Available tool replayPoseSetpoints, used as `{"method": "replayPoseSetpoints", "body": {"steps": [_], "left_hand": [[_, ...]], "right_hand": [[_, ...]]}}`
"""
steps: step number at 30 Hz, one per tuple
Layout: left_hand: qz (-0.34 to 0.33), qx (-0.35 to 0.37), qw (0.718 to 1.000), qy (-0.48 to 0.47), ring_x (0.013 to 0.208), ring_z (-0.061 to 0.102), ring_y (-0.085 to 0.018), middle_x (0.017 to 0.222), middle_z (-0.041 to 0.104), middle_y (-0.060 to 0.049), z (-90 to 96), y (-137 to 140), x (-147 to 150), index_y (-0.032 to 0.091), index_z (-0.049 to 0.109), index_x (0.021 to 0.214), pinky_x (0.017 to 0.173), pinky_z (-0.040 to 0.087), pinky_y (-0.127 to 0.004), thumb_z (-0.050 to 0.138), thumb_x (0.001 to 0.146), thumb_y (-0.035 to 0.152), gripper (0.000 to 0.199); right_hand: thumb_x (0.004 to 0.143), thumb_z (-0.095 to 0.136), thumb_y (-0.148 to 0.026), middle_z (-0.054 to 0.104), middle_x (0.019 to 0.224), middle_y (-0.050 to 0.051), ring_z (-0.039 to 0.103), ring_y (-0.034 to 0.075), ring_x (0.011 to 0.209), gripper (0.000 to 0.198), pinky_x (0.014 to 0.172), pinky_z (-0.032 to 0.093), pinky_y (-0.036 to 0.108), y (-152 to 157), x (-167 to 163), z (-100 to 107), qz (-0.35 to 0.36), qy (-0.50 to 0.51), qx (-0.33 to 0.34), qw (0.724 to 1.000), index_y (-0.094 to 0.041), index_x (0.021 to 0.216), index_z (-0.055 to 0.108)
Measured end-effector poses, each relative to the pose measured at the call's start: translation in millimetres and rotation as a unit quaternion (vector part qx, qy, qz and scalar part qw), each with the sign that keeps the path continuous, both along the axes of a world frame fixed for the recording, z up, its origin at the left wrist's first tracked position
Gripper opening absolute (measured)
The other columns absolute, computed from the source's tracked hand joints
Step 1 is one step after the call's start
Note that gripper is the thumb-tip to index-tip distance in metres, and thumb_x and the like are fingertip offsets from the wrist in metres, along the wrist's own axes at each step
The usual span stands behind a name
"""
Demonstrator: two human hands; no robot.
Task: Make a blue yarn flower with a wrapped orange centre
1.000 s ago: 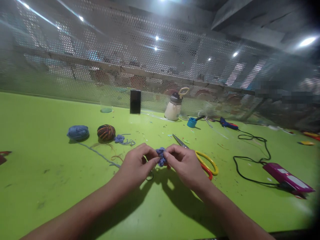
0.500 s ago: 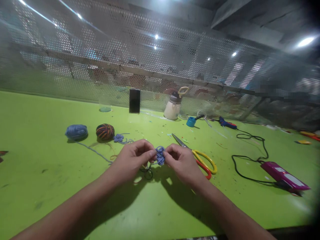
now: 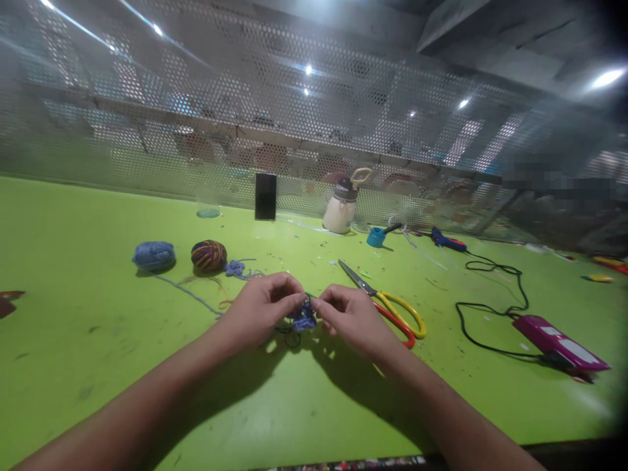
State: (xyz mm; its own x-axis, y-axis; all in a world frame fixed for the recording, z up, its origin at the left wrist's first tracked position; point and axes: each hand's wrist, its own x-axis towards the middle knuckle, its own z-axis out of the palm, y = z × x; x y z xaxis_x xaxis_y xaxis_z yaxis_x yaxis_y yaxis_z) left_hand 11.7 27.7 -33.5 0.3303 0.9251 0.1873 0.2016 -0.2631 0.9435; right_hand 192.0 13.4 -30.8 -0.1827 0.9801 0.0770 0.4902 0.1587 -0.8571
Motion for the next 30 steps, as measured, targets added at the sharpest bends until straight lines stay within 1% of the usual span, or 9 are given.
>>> {"method": "replayPoseSetpoints", "body": {"steps": [4,7,10,13,15,18,23,26,30], "left_hand": [[-0.029,-0.023,0.999,0.000,0.059,0.054,-0.013,0.066,0.061,0.000,1.0,-1,-1,0.016,0.062,0.074,0.058,0.042,-0.027,0.061,0.081,0.028,0.014],[-0.035,-0.038,0.999,-0.005,0.058,0.054,-0.013,0.063,0.060,0.001,2.0,-1,-1,0.016,0.062,0.074,0.058,0.043,-0.027,0.061,0.080,0.029,0.014],[-0.044,-0.037,0.998,-0.011,0.058,0.055,-0.013,0.061,0.061,0.001,2.2,-2,-1,0.016,0.064,0.074,0.058,0.044,-0.026,0.062,0.079,0.027,0.012],[-0.055,-0.031,0.998,-0.021,0.058,0.055,-0.012,0.061,0.062,0.002,1.6,-2,-1,0.016,0.066,0.073,0.058,0.044,-0.026,0.064,0.078,0.025,0.010],[-0.055,-0.024,0.998,-0.017,0.059,0.056,-0.013,0.062,0.064,0.001,0.8,-1,-1,0.016,0.068,0.074,0.059,0.046,-0.026,0.064,0.078,0.024,0.009],[-0.046,-0.008,0.999,0.004,0.063,0.059,-0.014,0.067,0.068,-0.001,-0.2,-1,0,0.016,0.070,0.075,0.063,0.048,-0.028,0.065,0.077,0.023,0.009],[-0.022,0.023,0.999,0.033,0.070,0.063,-0.017,0.073,0.071,-0.003,-0.7,-1,0,0.017,0.074,0.075,0.069,0.049,-0.031,0.065,0.075,0.021,0.009],[-0.020,-0.005,0.999,0.025,0.066,0.060,-0.017,0.070,0.068,-0.003,-1.5,0,-2,0.016,0.075,0.084,0.065,0.047,-0.031,0.065,0.073,0.023,0.016],[-0.008,-0.039,0.999,0.015,0.054,0.049,-0.013,0.059,0.057,0.001,-2.1,4,-5,0.015,0.075,0.092,0.055,0.037,-0.029,0.066,0.069,0.022,0.026]], "right_hand": [[0.083,0.062,-0.024,0.060,0.065,0.001,0.053,0.014,0.057,0.009,0.053,0.042,0.027,2,4,-2,0.026,0.035,0.051,0.998,-0.015,0.082,0.065],[0.082,0.062,-0.020,0.063,0.078,0.004,0.057,0.015,0.068,0.020,0.061,0.046,0.029,1,6,-1,0.082,0.060,0.100,0.990,-0.016,0.100,0.069],[0.083,0.061,-0.017,0.065,0.083,0.006,0.059,0.016,0.074,0.016,0.067,0.047,0.030,1,7,1,0.101,0.044,0.103,0.988,-0.018,0.093,0.073],[0.085,0.059,-0.018,0.063,0.075,0.003,0.055,0.014,0.063,0.016,0.059,0.045,0.028,3,8,1,0.111,0.073,0.038,0.990,-0.017,0.091,0.074],[0.083,0.061,-0.017,0.063,0.076,0.002,0.055,0.013,0.064,0.015,0.060,0.045,0.028,5,9,1,0.125,0.085,0.010,0.988,-0.016,0.092,0.073],[0.077,0.064,-0.011,0.062,0.077,0.002,0.057,0.015,0.072,0.010,0.067,0.045,0.029,6,9,-1,0.131,0.053,0.037,0.989,-0.015,0.081,0.073],[0.077,0.065,-0.006,0.056,0.069,-0.001,0.053,0.013,0.066,0.012,0.063,0.042,0.027,8,7,-5,0.121,0.035,0.061,0.990,-0.015,0.070,0.068],[0.078,0.064,-0.004,0.058,0.069,0.000,0.054,0.013,0.067,0.015,0.064,0.042,0.026,10,8,-4,0.110,-0.005,0.091,0.990,-0.015,0.069,0.067],[0.082,0.066,-0.009,0.062,0.072,0.001,0.055,0.013,0.070,0.013,0.067,0.042,0.026,14,12,-2,0.080,-0.119,0.121,0.982,-0.015,0.071,0.067]]}}
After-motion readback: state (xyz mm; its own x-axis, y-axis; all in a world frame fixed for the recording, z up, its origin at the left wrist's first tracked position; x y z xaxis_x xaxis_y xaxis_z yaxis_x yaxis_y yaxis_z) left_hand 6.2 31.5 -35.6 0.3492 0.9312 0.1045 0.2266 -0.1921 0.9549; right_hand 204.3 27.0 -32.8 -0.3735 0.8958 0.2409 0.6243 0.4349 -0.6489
